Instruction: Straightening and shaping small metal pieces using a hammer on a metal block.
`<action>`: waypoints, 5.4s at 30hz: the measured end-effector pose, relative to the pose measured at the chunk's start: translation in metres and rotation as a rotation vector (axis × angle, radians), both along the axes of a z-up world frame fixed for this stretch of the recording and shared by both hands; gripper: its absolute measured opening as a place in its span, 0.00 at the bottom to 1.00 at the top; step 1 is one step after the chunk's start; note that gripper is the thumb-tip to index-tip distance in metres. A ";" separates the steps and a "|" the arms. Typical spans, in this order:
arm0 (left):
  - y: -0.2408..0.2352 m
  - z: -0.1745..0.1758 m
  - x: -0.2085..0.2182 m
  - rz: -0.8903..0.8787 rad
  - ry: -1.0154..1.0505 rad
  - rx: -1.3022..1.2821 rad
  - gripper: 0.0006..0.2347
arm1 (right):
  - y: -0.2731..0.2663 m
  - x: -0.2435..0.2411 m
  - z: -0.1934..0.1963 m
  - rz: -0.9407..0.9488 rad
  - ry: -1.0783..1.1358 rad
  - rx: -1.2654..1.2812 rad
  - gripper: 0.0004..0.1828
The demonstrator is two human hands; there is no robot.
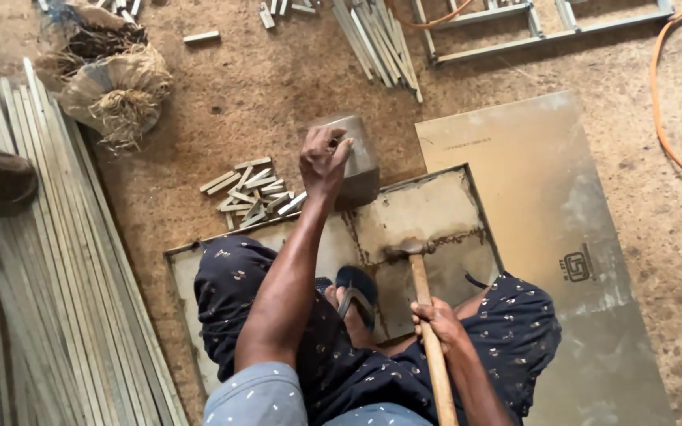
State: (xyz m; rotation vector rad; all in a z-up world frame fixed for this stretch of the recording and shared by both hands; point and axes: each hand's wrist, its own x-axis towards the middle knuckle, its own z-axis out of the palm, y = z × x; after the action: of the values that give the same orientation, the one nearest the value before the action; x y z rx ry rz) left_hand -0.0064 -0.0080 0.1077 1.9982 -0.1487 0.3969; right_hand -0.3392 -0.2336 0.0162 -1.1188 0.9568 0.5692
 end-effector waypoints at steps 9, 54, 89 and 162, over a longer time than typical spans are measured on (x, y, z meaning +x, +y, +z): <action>-0.010 -0.018 0.017 -0.078 0.321 0.027 0.13 | 0.004 -0.003 -0.015 -0.021 -0.062 -0.026 0.12; 0.013 -0.065 -0.007 0.029 -0.014 0.441 0.01 | 0.050 0.177 0.159 0.587 -0.651 -1.429 0.23; 0.009 -0.093 0.006 0.154 -0.011 0.403 0.05 | 0.055 0.070 0.138 0.347 -0.353 -0.486 0.25; 0.207 -0.163 -0.086 0.572 0.320 0.065 0.09 | -0.018 0.012 -0.021 0.382 0.039 -0.377 0.14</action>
State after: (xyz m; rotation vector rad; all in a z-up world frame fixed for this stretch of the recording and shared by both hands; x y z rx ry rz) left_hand -0.0920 0.1992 -0.0550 2.1185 0.6293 0.4255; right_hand -0.3269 -0.2513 -0.0052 -1.6538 0.9103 0.7394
